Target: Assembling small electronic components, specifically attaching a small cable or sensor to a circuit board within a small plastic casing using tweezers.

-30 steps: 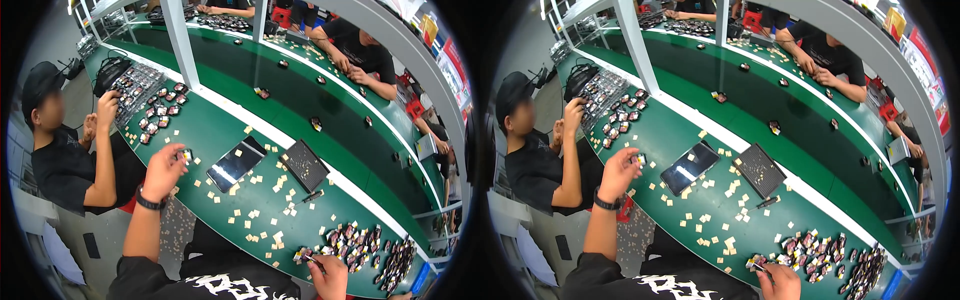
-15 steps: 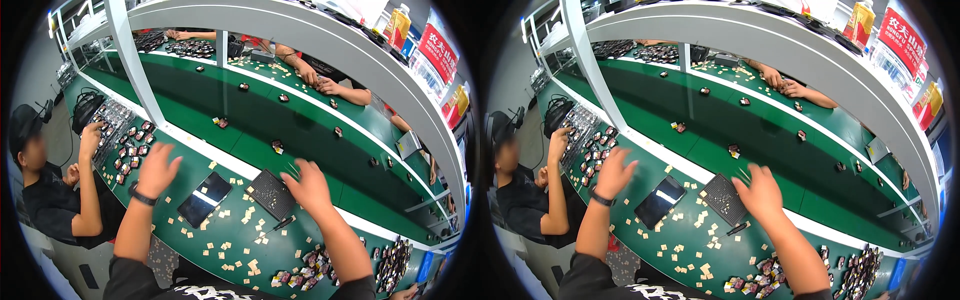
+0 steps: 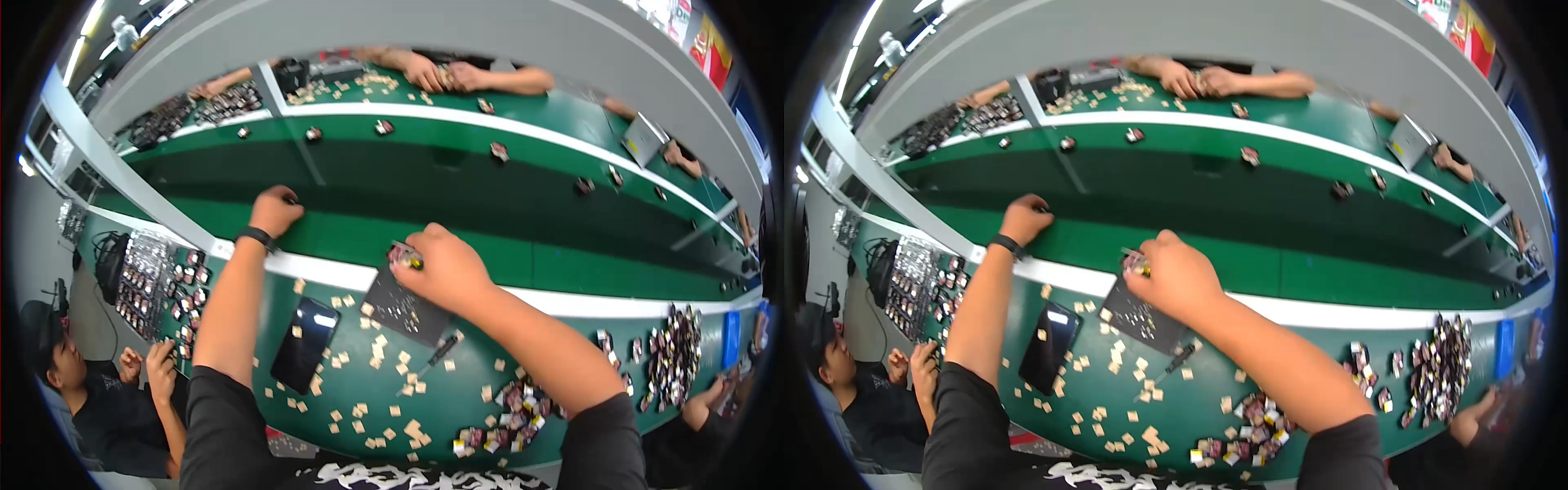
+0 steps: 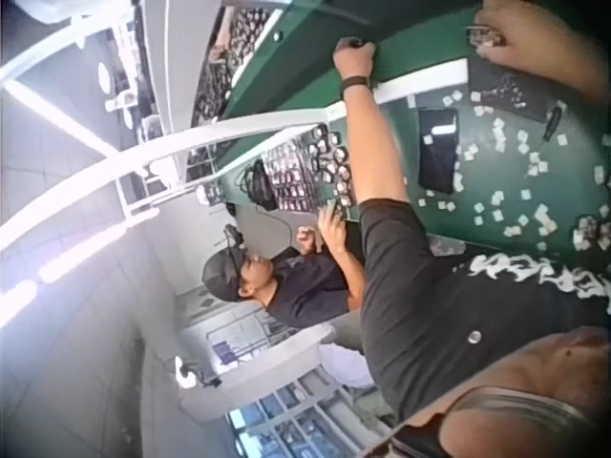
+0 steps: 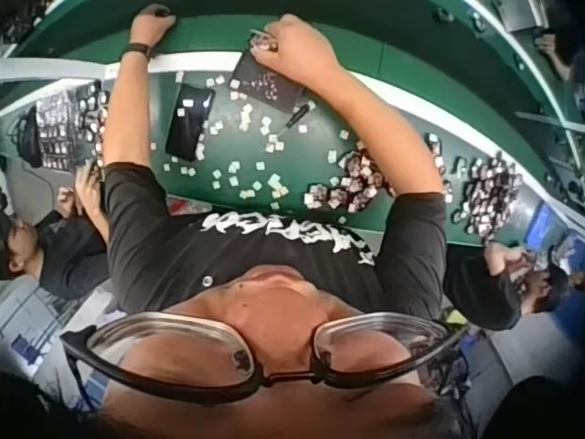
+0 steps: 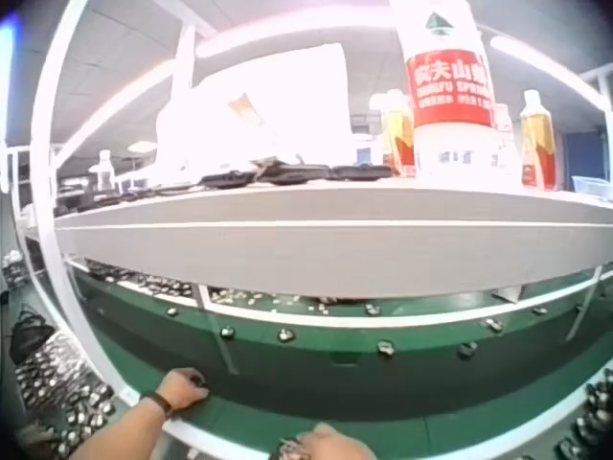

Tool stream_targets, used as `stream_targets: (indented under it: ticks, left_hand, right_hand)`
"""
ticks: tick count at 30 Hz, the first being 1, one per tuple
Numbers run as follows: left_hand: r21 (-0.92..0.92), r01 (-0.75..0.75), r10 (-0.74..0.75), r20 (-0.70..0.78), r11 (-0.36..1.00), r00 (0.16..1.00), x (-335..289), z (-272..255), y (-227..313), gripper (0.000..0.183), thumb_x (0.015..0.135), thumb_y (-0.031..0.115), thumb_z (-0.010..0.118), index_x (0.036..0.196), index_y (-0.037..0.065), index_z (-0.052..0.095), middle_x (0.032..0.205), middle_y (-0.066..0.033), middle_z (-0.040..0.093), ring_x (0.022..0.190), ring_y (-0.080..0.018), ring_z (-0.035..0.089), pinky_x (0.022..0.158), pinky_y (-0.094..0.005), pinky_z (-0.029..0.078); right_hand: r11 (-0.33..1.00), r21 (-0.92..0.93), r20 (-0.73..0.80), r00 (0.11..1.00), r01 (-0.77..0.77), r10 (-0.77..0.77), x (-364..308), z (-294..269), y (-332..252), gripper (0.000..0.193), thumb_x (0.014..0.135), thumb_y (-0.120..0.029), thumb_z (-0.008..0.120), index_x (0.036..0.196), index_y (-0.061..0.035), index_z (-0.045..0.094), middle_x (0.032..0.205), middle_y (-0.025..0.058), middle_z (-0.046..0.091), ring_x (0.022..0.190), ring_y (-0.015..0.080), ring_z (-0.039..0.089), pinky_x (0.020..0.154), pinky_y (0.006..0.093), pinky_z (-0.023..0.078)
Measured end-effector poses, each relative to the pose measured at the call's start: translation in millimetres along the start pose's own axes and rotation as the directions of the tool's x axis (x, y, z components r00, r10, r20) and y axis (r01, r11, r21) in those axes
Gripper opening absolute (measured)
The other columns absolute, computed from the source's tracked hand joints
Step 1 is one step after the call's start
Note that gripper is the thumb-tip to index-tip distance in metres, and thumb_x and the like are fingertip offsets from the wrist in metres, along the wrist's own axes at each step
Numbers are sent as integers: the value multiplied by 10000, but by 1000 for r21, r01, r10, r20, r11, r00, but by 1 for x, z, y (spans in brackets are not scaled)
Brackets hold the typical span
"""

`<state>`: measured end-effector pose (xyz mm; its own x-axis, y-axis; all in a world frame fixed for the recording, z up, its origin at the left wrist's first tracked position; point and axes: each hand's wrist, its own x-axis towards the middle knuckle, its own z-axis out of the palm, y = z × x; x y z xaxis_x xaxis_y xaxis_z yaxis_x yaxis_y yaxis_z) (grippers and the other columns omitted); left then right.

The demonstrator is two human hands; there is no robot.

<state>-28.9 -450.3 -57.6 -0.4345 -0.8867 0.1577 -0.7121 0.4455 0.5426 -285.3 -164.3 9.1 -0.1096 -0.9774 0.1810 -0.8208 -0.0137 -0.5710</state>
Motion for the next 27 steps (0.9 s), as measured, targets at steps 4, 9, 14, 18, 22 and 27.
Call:
stream_targets:
  ticks: [4, 9, 14, 18, 22, 27]
  left_hand:
    - [-305, 82, -60, 82, 949, 995, -41, -30, 47, 458, 754, 55, 799, 1155, -10, 588, 1006, -118, 678, 862, -175, 689, 709, -293, 551]
    - [-852, 224, 188, 346, 473, 919, -173, -44, 133, 380, 841, -75, 720, 1159, 30, 542, 1090, -119, 673, 865, -110, 654, 665, -215, 516]
    - [-783, 622, 246, 609, 30, 754, -283, -38, 170, 295, 925, -49, 636, 1199, 28, 559, 1076, -159, 686, 662, -34, 500, 534, -178, 374]
    - [-735, 671, 229, 640, -94, 734, -337, -32, 194, 209, 979, 30, 599, 1175, 53, 531, 1040, -144, 682, 625, -49, 492, 537, -180, 388]
    - [-787, 615, 183, 611, 37, 770, -364, -34, 215, 213, 1016, 73, 570, 1194, 59, 454, 984, -167, 693, 593, -68, 551, 489, -199, 413]
    - [-868, 453, 187, 489, 204, 852, -393, -29, 235, 246, 1026, 78, 562, 1237, 37, 442, 1011, -170, 691, 632, -93, 606, 508, -207, 471]
  right_hand:
    - [998, -60, 259, 966, 10, 6, -128, -39, -42, 395, 882, -376, 703, 1096, -46, 663, 957, 154, 601, 727, 358, 684, 628, 453, 576]
    - [979, -204, 230, 972, -9, 57, -229, -2, -61, 456, 821, -321, 780, 1179, -67, 660, 912, 90, 565, 650, 247, 653, 515, 374, 543]
    - [983, -118, 161, 974, -139, 157, -251, 0, -77, 441, 877, -278, 754, 1239, -58, 631, 968, 120, 568, 699, 287, 664, 588, 370, 553]
    - [853, 411, 115, 946, -323, 303, -282, -21, -91, 301, 975, -140, 659, 1240, -6, 611, 919, 107, 667, 659, 189, 650, 564, 304, 516]
    - [275, 809, 379, 819, -519, 431, -285, -42, -121, 224, 1021, -98, 592, 1216, -10, 524, 861, 123, 714, 611, 99, 630, 502, 218, 453]
    - [1, 869, 465, 819, -494, 336, -289, -39, -127, 188, 1024, -110, 602, 1058, -71, 421, 822, 172, 707, 479, 115, 594, 392, 204, 388]
